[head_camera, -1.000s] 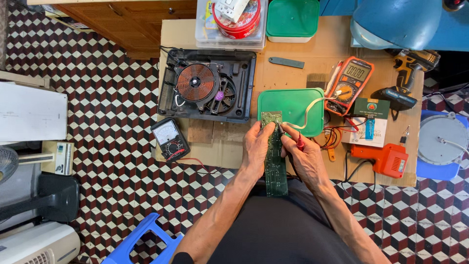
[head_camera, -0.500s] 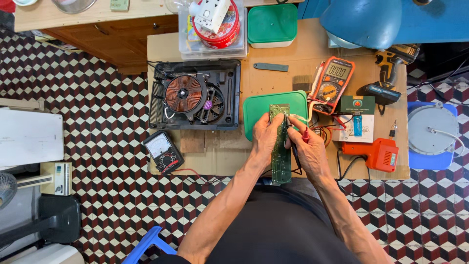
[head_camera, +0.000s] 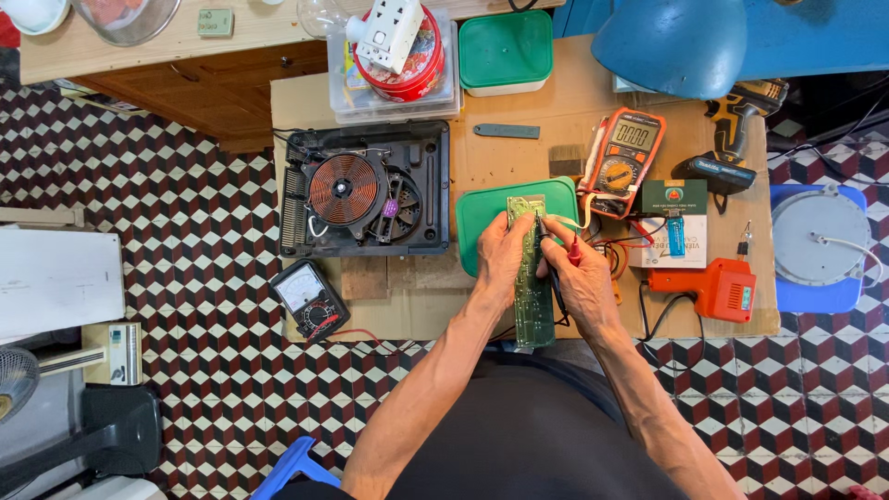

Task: The person places a black induction cooktop on a red stool, then moves to a workbench to test a green circuit board. They use a multimeter to probe various points on the board, checking for continuity or voltage, and briefly open a box of capacitors.

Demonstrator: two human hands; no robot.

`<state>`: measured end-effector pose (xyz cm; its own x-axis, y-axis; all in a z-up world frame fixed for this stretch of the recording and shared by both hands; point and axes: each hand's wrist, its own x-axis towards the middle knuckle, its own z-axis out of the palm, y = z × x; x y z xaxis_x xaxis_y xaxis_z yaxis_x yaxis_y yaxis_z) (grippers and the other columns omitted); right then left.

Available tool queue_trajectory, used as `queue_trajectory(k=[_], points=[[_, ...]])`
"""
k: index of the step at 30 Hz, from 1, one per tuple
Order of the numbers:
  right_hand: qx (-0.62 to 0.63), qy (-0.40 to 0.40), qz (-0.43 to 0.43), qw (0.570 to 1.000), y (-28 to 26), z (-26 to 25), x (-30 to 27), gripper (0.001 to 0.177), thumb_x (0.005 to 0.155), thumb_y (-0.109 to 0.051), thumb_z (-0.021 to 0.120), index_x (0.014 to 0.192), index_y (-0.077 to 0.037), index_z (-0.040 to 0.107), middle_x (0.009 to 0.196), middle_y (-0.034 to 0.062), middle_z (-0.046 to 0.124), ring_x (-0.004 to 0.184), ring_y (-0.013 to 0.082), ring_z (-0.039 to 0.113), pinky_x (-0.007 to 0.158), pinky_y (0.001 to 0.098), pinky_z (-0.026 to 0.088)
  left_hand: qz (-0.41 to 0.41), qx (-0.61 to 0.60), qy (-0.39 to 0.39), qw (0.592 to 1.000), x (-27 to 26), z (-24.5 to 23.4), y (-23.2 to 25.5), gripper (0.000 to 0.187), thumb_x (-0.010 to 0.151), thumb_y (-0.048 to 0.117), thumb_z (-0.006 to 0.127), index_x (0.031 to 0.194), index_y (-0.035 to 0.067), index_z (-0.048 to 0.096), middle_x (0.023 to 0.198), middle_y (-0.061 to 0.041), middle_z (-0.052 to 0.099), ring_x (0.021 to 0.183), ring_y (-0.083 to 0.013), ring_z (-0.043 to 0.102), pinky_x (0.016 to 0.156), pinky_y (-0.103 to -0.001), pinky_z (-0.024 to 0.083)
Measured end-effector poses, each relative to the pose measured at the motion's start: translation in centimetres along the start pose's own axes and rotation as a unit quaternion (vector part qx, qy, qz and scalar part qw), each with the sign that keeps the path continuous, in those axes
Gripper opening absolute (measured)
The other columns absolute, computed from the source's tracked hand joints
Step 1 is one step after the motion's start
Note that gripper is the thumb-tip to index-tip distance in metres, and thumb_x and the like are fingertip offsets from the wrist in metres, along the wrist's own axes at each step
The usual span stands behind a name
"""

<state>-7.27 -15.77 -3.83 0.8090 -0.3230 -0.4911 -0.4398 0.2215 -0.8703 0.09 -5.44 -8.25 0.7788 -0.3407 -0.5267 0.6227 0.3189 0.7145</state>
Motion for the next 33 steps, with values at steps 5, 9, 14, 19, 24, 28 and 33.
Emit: queue_trajectory(k=[5, 9, 14, 19, 24, 28, 33], points=[[0.001, 0.004, -0.005, 1.000, 0.04, 0.17, -0.02, 0.043, 0.102, -0.021, 0.057, 0.143, -0.008, 0.061, 0.071, -0.0018, 0.059, 0.064, 0.0051, 0.048, 0.059, 0.0193, 0.037, -0.023, -0.021, -0.001, 1.000, 0.03, -0.09, 0.34, 0.019, 0.101, 0.020, 0.061, 0.107, 0.001, 0.063, 0.082, -0.006, 0.066, 0.059, -0.0125, 0.061, 0.047, -0.028, 0.050], [0.015, 0.006, -0.012, 1.000, 0.13, 0.32, 0.03, 0.043, 0.102, -0.021, 0.058, 0.143, -0.008, 0.062, 0.071, -0.0010, 0.059, 0.065, 0.0060, 0.048, 0.058, 0.0204, 0.036, -0.041, -0.036, -0.009, 0.998, 0.00, -0.10, 0.80, 0.019, 0.101, 0.020, 0.061, 0.106, 0.002, 0.062, 0.077, -0.006, 0.064, 0.049, -0.0138, 0.059, 0.038, -0.029, 0.047], [0.023, 0.003, -0.019, 1.000, 0.43, 0.17, 0.13, 0.044, 0.102, -0.020, 0.059, 0.144, -0.006, 0.061, 0.072, -0.0004, 0.060, 0.069, 0.0062, 0.052, 0.064, 0.0195, 0.039, -0.038, -0.048, -0.017, 0.998, 0.29, -0.31, 0.50, 0.019, 0.100, 0.019, 0.062, 0.107, 0.001, 0.062, 0.078, -0.007, 0.065, 0.050, -0.0137, 0.059, 0.039, -0.030, 0.048], [0.036, -0.001, -0.021, 0.999, 0.76, 0.04, 0.35, 0.045, 0.102, -0.019, 0.059, 0.144, -0.004, 0.059, 0.074, 0.0001, 0.061, 0.071, 0.0065, 0.054, 0.067, 0.0195, 0.042, -0.031, -0.043, -0.009, 0.999, 0.63, -0.33, 0.14, 0.020, 0.099, 0.019, 0.063, 0.106, 0.000, 0.062, 0.077, -0.007, 0.065, 0.049, -0.0138, 0.059, 0.038, -0.029, 0.047], [0.034, -0.004, -0.031, 0.999, 0.68, 0.02, 0.29, 0.044, 0.102, -0.019, 0.059, 0.143, -0.004, 0.061, 0.075, -0.0003, 0.061, 0.071, 0.0062, 0.055, 0.068, 0.0193, 0.044, -0.029, -0.031, -0.001, 0.999, 0.59, -0.31, 0.23, 0.020, 0.099, 0.020, 0.065, 0.106, 0.000, 0.064, 0.079, -0.005, 0.066, 0.055, -0.0111, 0.060, 0.043, -0.027, 0.049], [0.025, 0.003, -0.016, 1.000, 0.52, 0.01, 0.21, 0.045, 0.102, -0.020, 0.059, 0.145, -0.006, 0.060, 0.073, 0.0000, 0.061, 0.069, 0.0062, 0.052, 0.064, 0.0193, 0.040, -0.032, -0.009, 0.011, 0.999, 0.27, -0.22, 0.59, 0.020, 0.098, 0.020, 0.066, 0.106, 0.001, 0.065, 0.081, -0.004, 0.066, 0.059, -0.0092, 0.060, 0.046, -0.025, 0.049], [0.041, -0.005, -0.024, 0.999, 0.70, -0.04, 0.34, 0.045, 0.102, -0.019, 0.059, 0.144, -0.004, 0.059, 0.075, -0.0010, 0.062, 0.070, 0.0058, 0.054, 0.066, 0.0188, 0.041, -0.032, -0.013, 0.008, 0.999, 0.08, -0.09, 0.88, 0.021, 0.097, 0.021, 0.066, 0.105, 0.001, 0.065, 0.079, -0.004, 0.066, 0.057, -0.0095, 0.059, 0.045, -0.026, 0.049]])
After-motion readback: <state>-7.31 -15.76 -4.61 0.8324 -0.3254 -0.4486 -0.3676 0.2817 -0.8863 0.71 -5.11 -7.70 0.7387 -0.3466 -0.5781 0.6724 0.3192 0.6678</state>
